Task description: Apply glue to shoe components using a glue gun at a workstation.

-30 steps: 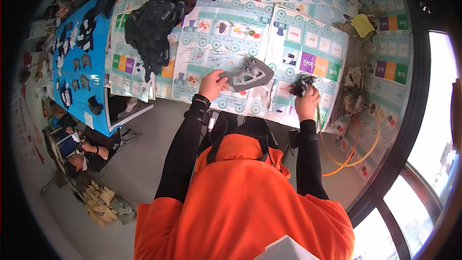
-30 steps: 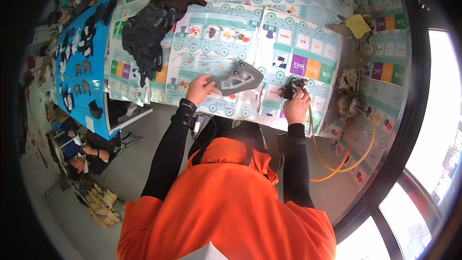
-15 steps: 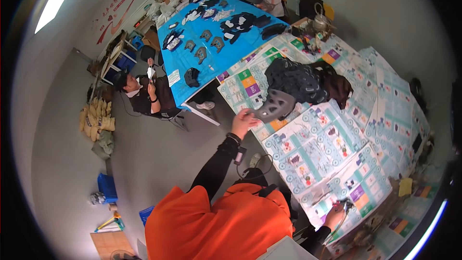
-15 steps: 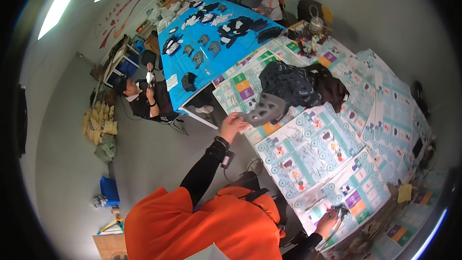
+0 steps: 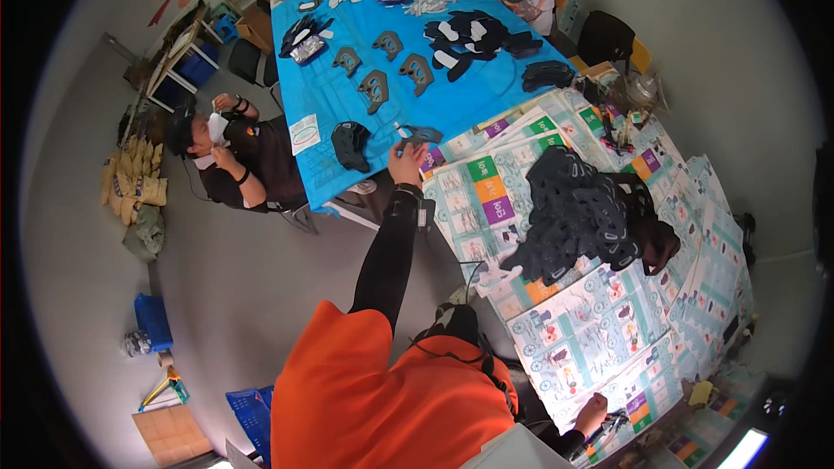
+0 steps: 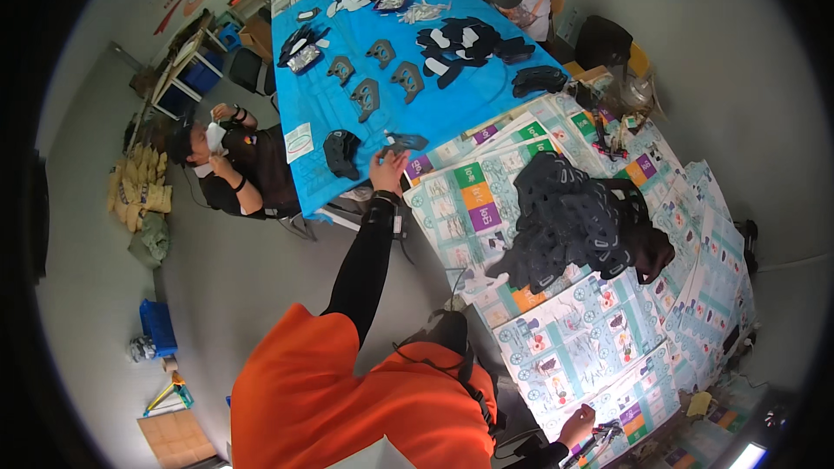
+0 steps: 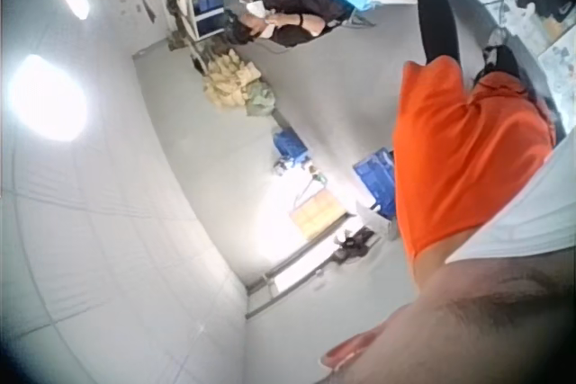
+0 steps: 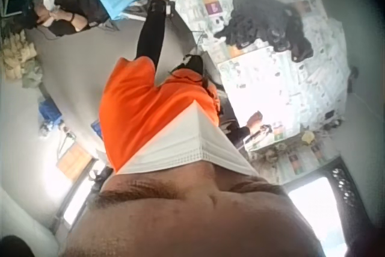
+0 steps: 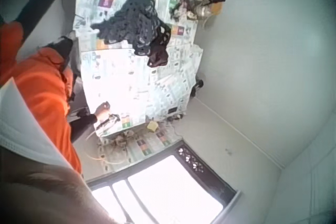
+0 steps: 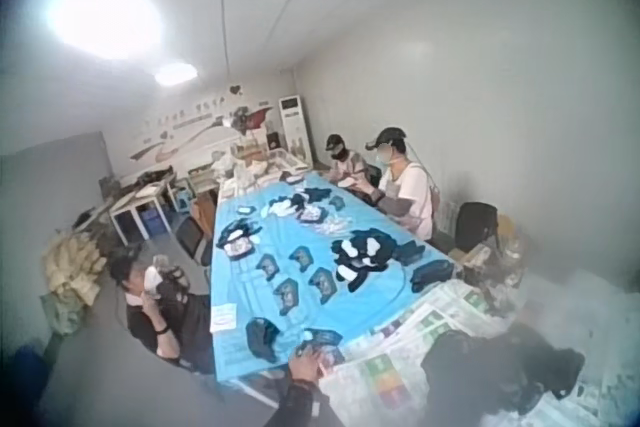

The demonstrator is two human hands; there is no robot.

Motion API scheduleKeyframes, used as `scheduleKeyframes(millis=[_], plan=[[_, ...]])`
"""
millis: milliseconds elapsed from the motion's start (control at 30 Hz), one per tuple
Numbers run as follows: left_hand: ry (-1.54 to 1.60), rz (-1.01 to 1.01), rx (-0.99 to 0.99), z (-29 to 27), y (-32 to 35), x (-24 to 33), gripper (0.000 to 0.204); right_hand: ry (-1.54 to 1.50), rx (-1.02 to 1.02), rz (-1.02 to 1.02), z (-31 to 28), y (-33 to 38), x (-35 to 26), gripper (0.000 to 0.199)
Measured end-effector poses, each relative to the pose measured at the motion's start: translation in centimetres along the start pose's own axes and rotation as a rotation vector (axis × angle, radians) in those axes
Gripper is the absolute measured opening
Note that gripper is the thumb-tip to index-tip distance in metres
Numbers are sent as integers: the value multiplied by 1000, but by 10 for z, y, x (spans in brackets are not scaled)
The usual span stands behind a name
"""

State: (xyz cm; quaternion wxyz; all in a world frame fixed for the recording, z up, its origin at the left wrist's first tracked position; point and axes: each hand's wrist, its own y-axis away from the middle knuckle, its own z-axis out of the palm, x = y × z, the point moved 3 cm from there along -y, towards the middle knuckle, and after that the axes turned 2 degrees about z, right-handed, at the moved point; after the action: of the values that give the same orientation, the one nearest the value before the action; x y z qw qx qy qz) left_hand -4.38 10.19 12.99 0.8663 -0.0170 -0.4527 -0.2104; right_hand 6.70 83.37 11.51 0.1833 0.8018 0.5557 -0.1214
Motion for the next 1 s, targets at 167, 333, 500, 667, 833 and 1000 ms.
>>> scheduleKeyframes(millis=[167,333,500,667,833,1000], plan=[[-57,14,111,-25,-71,5,26,33,-40,-29,-7,17,-41,14],[-454,100,429,-98,-106,-41,40,43,-30,38,-11,31,-44,14],[-847,102,-82,-102,-36,-96,23,-27,-23,45,-15,44,-86,15],[-1005,240,-873,10,106,-164,31,-37,-21,178,-31,89,-84,15],[-1256,282,-1026,76,172,-204,48,-9,-29,248,-37,129,-71,15],[-1789,508,-981,120,151,-203,68,-55,-54,285,-59,138,-74,14]])
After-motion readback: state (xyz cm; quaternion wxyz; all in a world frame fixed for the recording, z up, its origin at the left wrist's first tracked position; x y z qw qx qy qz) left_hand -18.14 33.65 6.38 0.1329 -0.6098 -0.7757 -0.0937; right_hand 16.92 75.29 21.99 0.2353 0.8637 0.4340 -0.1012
